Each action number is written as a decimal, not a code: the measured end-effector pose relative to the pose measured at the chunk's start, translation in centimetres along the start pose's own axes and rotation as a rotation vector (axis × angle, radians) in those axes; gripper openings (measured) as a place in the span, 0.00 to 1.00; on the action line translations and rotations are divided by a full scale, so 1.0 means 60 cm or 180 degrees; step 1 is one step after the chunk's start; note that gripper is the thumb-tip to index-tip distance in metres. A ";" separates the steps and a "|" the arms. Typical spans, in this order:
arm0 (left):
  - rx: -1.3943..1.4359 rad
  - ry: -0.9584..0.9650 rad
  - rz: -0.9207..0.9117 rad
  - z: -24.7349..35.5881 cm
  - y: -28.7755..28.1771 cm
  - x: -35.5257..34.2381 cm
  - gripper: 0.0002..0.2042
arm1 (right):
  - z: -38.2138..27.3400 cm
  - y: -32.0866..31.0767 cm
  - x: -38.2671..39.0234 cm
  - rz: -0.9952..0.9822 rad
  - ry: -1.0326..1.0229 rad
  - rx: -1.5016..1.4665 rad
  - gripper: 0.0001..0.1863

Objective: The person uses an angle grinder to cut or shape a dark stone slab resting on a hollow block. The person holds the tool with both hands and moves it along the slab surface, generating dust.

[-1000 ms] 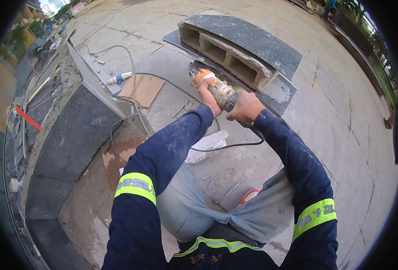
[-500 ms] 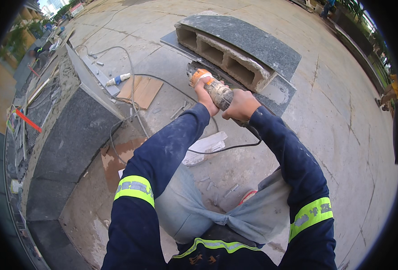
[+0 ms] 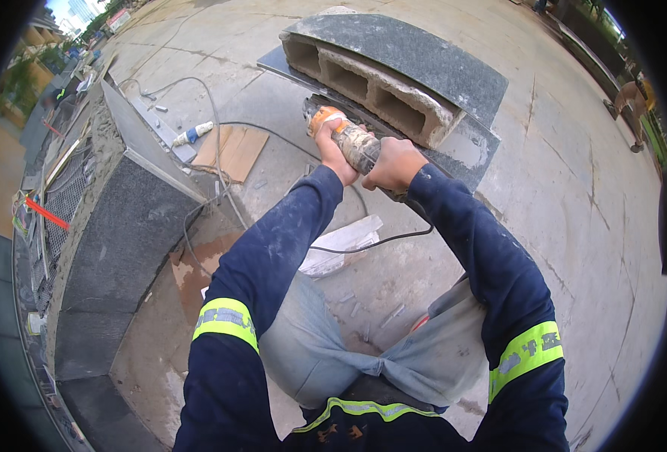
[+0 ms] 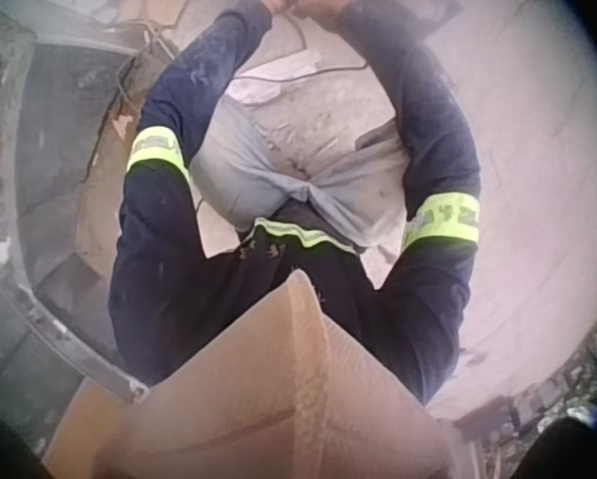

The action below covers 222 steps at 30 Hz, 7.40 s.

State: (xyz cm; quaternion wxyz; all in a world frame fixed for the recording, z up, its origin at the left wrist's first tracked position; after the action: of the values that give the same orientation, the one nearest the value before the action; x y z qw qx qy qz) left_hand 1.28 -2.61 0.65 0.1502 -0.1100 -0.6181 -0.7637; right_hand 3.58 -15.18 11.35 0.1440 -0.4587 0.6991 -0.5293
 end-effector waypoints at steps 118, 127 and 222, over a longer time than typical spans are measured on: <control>-0.0046 -0.0018 0.0058 -0.033 0.020 0.042 0.26 | -0.013 -0.012 0.063 0.0064 -0.0019 0.0006 0.27; -0.0077 -0.0038 0.0057 -0.014 0.013 0.025 0.26 | -0.012 -0.008 0.038 0.0124 -0.0073 -0.0134 0.27; 0.0053 -0.0092 0.0034 -0.058 0.028 0.053 0.25 | -0.004 -0.012 0.087 0.0100 -0.0025 0.0064 0.30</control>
State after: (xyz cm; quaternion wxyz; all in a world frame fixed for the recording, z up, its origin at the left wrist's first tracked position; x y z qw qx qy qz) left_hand -1.03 -6.66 2.58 0.1462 -0.1230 -0.6260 -0.7561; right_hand 0.99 -19.17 13.54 0.1596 -0.4483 0.7002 -0.5322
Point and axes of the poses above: each hand's wrist, its own x-axis away from the middle knuckle, its own y-axis out of the palm, z = x × y, the point moved 2 cm from there along -x, towards the middle knuckle, and after that the axes turned 12 degrees about -y, right-handed, at the moved point
